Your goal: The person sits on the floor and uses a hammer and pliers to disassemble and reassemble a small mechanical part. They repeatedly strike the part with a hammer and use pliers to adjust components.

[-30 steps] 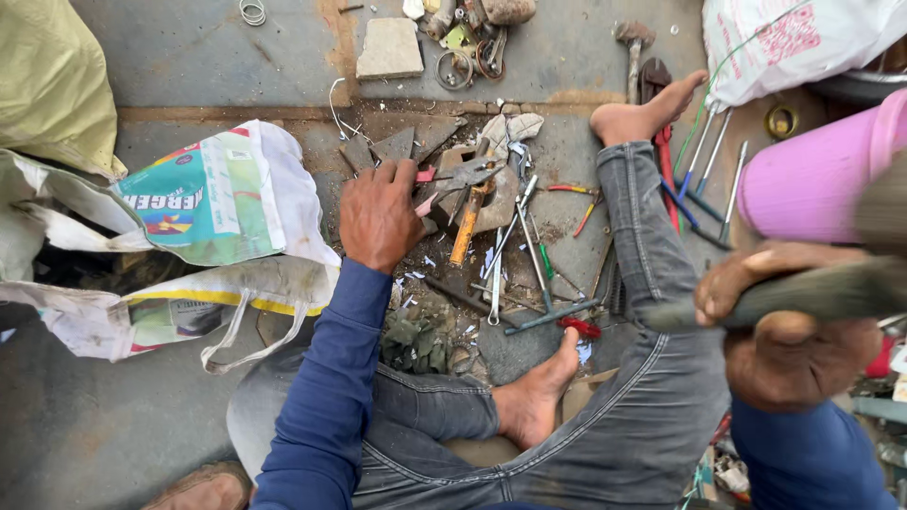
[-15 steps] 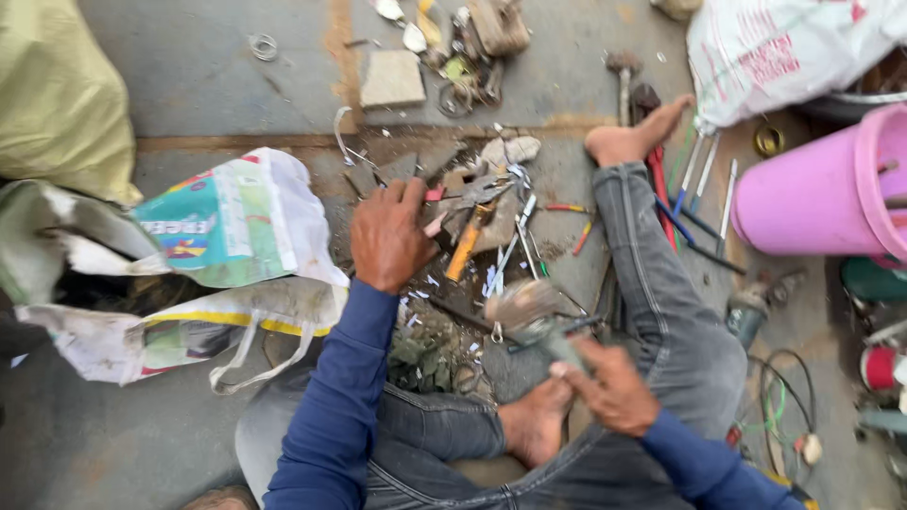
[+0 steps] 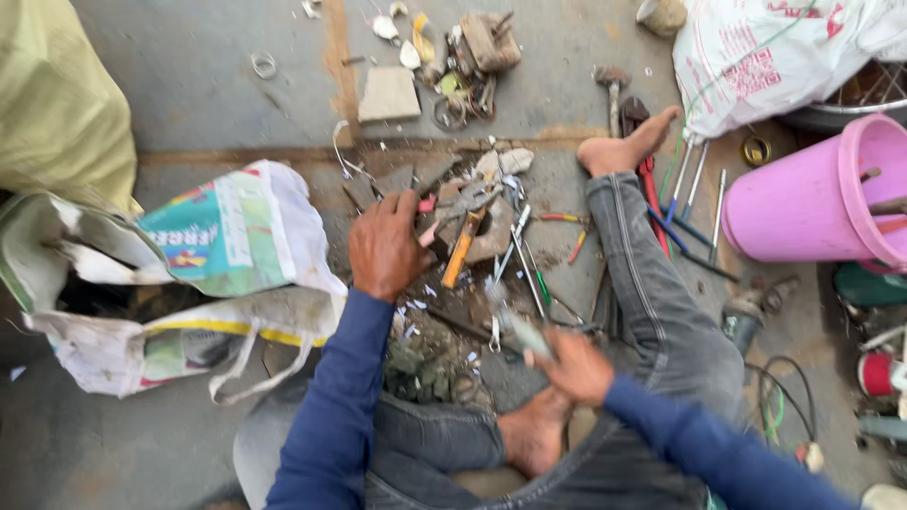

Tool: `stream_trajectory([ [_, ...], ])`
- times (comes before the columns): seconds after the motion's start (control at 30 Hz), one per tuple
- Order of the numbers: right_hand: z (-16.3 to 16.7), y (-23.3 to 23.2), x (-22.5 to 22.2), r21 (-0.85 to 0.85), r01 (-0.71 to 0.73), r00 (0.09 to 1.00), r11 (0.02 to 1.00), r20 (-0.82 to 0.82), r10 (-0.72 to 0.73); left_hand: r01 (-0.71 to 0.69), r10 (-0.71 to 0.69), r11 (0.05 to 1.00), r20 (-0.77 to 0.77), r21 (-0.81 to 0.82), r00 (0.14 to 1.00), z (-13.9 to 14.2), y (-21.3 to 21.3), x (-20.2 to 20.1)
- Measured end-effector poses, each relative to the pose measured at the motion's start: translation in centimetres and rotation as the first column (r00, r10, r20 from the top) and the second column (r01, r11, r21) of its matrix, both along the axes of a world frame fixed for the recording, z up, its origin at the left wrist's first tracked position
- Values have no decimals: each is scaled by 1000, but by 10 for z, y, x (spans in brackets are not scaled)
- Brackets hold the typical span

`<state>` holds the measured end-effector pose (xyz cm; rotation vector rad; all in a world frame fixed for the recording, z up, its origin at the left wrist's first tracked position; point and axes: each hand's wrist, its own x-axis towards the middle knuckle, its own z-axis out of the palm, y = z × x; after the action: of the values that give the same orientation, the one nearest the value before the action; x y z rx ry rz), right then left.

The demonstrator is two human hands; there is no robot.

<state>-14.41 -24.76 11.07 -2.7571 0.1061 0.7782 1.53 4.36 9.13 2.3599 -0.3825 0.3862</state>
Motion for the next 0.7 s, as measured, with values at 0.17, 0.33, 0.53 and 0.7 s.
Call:
stream_trajectory([
  [0.17,23,-23,-34,380,103,989,919,59,-136,-8,6,999,-64,-32,998,-4,-1,11],
  [0.33,112,-38,-33,931,144,813,334,82,-577,-24,28,998,-79,51,996,-13,-9,8],
  [0.53,63,-11,34,301,-387,849,872,486,208,19,-15,998,-72,56,997,-7,-8,5],
  [0.7,5,1,-6,77,100,992,992,-84,-93,-18,16,995,-24,-98,1000,-1,2,9],
])
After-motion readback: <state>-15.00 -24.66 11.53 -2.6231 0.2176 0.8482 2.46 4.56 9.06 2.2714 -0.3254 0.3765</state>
